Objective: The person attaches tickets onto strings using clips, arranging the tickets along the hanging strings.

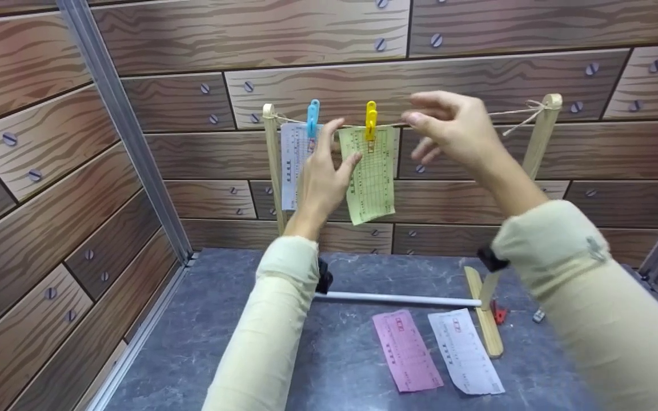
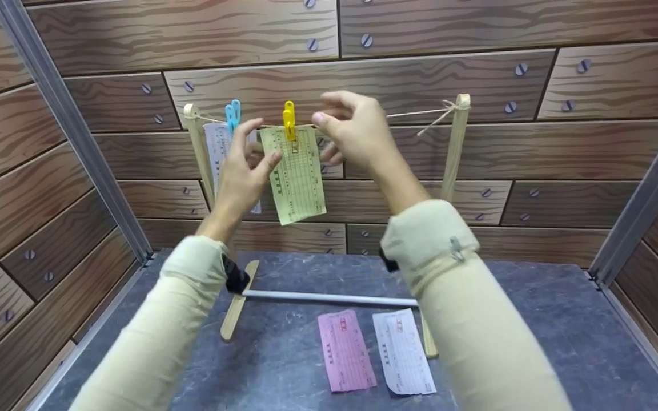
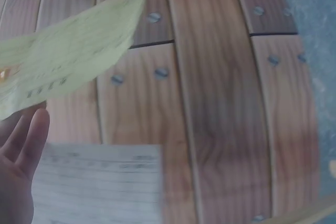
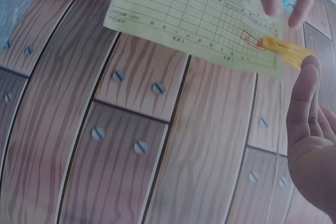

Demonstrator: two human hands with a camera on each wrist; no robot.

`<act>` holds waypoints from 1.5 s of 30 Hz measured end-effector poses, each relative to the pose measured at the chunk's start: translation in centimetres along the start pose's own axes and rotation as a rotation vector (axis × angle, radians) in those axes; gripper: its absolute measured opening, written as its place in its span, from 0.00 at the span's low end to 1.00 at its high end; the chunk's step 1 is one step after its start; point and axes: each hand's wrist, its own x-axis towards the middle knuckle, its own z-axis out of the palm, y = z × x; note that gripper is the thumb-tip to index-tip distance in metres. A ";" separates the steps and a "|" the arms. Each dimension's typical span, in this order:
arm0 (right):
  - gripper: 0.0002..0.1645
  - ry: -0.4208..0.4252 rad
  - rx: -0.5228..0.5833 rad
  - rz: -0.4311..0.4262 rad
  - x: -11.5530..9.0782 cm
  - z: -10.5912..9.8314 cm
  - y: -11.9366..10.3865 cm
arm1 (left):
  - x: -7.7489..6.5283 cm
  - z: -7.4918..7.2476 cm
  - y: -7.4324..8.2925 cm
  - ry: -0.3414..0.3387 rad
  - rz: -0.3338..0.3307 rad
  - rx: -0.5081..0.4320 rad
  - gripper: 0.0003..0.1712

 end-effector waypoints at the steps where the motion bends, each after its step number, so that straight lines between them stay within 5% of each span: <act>1: 0.28 0.000 -0.017 -0.012 -0.5 -0.3 0.1 | -0.5 0.2 -0.4 0.009 0.004 -0.008 0.32; 11: 0.10 0.009 -0.093 -0.101 -4.7 -4.2 3.3 | -5.3 1.4 -4.7 -0.021 -0.017 0.031 0.08; 20: 0.13 0.071 -0.121 -0.037 -7.7 -7.8 10.5 | -10.3 2.9 -8.8 -0.076 -0.201 0.025 0.03; 27: 0.13 0.148 -0.153 0.156 -10.4 -10.0 17.7 | -14.1 5.7 -10.8 -0.135 -0.312 -0.043 0.03; 31: 0.12 0.150 -0.264 0.262 -12.4 -10.3 22.2 | -16.5 8.1 -11.3 -0.185 -0.378 0.018 0.03; 35: 0.20 0.049 -0.372 0.381 -14.9 -9.5 26.8 | -18.7 10.6 -11.5 -0.275 -0.449 0.120 0.03; 41: 0.30 -0.042 -0.472 0.544 -18.4 -8.2 31.7 | -21.4 13.3 -10.9 -0.377 -0.420 0.309 0.09; 45: 0.26 -0.028 -0.546 0.574 -19.6 -8.2 32.8 | -22.2 14.3 -10.3 -0.427 -0.353 0.431 0.18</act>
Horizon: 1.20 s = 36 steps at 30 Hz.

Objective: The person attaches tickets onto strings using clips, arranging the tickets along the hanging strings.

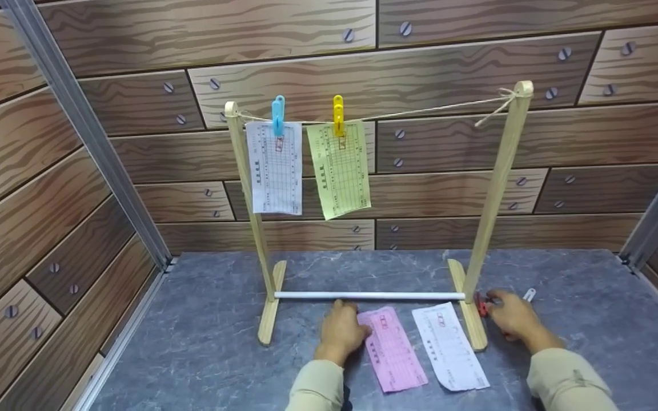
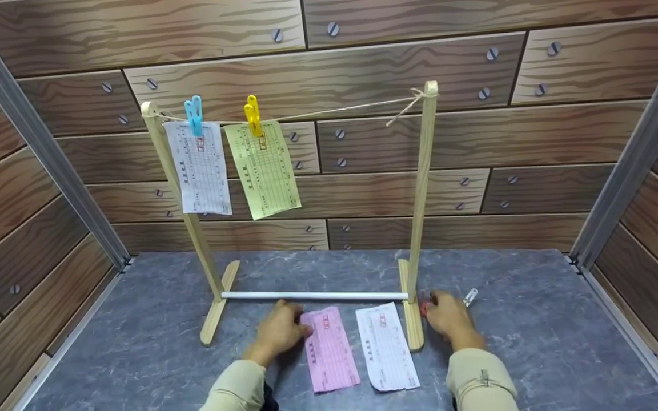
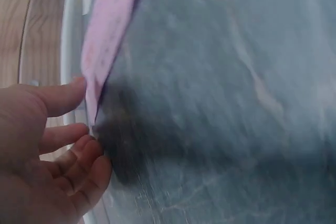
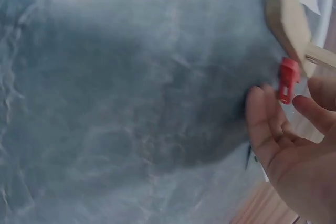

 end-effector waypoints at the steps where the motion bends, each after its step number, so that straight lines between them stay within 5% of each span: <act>1: 0.23 0.006 -0.010 0.002 -0.1 0.0 0.1 | -0.1 0.1 0.1 0.000 0.010 0.023 0.18; 5: 0.15 -0.019 -0.062 0.008 -0.3 -0.2 -0.2 | -0.1 0.1 0.2 -0.005 0.049 0.043 0.17; 14: 0.19 -0.032 -0.132 0.076 -1.0 -0.4 0.0 | -0.3 0.6 0.3 -0.052 0.155 -0.006 0.17; 23: 0.18 -0.017 -0.022 0.104 -1.5 -1.1 -0.3 | -0.7 0.4 0.5 -0.038 0.164 0.124 0.02; 27: 0.17 -0.010 0.052 0.119 -1.6 -1.6 -1.1 | -0.5 0.2 0.2 -0.030 0.224 0.152 0.06; 32: 0.17 -0.011 0.126 0.100 -1.6 -1.9 -2.7 | -0.1 -0.3 -0.2 -0.044 0.264 0.082 0.12; 36: 0.17 -0.025 0.170 0.076 -1.5 -1.9 -3.9 | 0.2 -0.8 -0.3 -0.083 0.220 -0.049 0.09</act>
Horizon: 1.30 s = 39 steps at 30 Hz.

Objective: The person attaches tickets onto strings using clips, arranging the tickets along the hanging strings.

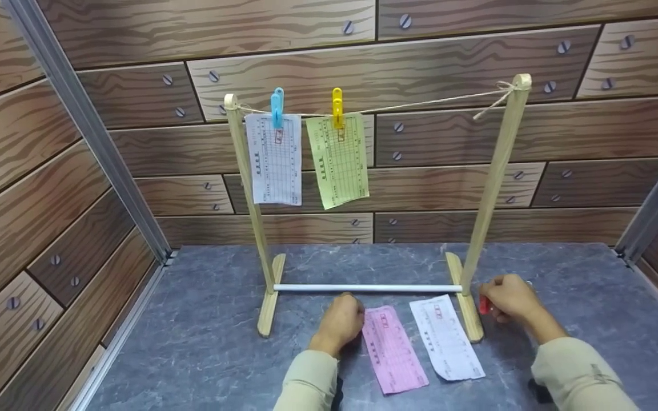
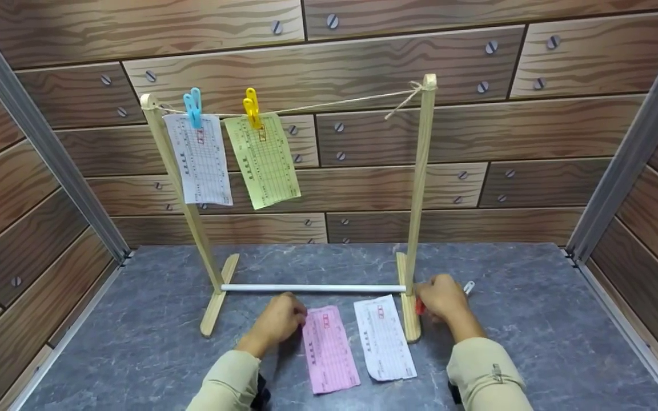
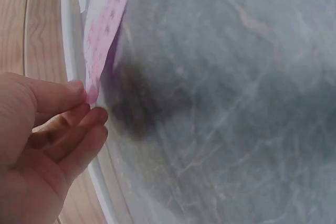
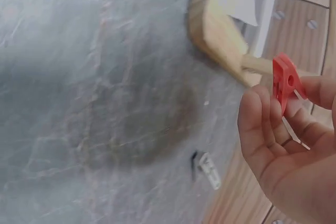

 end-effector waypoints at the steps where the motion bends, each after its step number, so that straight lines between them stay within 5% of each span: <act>1: 0.17 -0.004 0.003 -0.007 0.0 0.0 -0.3 | 0.1 -0.1 0.1 0.001 -0.014 -0.032 0.08; 7: 0.18 -0.016 0.019 -0.027 -0.1 0.2 -1.3 | 0.3 -0.6 0.9 0.043 -0.073 -0.146 0.08; 18: 0.18 -0.064 0.116 -0.044 -0.5 0.7 -2.9 | 0.8 -1.7 1.5 0.196 0.131 -0.143 0.13; 23: 0.15 -0.135 0.228 -0.117 -0.7 0.9 -4.2 | 1.6 -3.7 2.8 0.208 0.235 -0.085 0.12; 32: 0.12 -0.177 0.377 -0.252 -1.0 0.9 -7.9 | 3.1 -8.5 6.0 0.133 0.269 -0.060 0.08; 39: 0.11 -0.114 0.465 -0.352 -1.6 -0.2 -10.9 | 4.0 -10.7 7.2 0.277 0.403 -0.163 0.06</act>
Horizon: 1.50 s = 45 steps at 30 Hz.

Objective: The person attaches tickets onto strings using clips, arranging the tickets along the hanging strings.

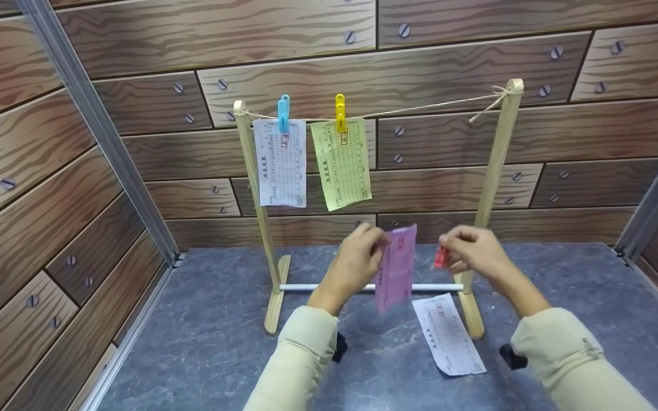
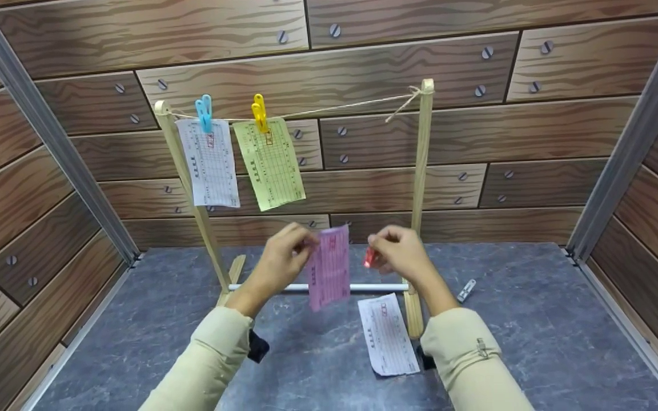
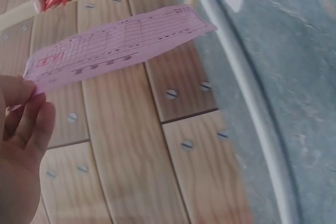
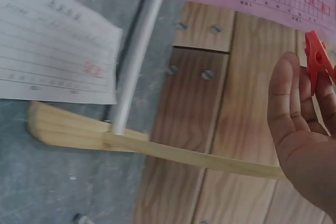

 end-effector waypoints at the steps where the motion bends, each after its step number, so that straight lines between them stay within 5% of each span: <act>1: 0.10 0.012 0.011 -0.021 0.1 0.0 -0.5 | 0.3 -0.2 0.1 0.018 0.009 -0.011 0.06; 10: 0.29 0.049 0.014 -0.122 1.1 -1.0 -5.5 | 3.1 -2.9 1.0 0.049 -0.035 -0.075 0.09; 17: 0.14 -0.019 0.071 -0.163 1.8 -1.0 -9.3 | 5.1 -4.1 1.7 0.125 0.075 -0.059 0.13; 23: 0.18 -0.054 0.243 -0.182 2.4 -0.5 -12.3 | 6.6 -4.6 2.2 0.191 0.120 -0.070 0.10; 30: 0.23 -0.052 0.362 -0.224 3.2 -0.1 -15.6 | 8.8 -5.5 3.4 0.226 0.034 -0.143 0.08; 36: 0.17 -0.009 0.326 -0.269 3.9 0.3 -18.9 | 11.0 -6.5 4.4 0.283 -0.052 -0.178 0.14; 45: 0.05 0.144 0.276 -0.486 5.3 1.0 -22.4 | 14.0 -7.5 5.9 0.421 -0.186 -0.209 0.09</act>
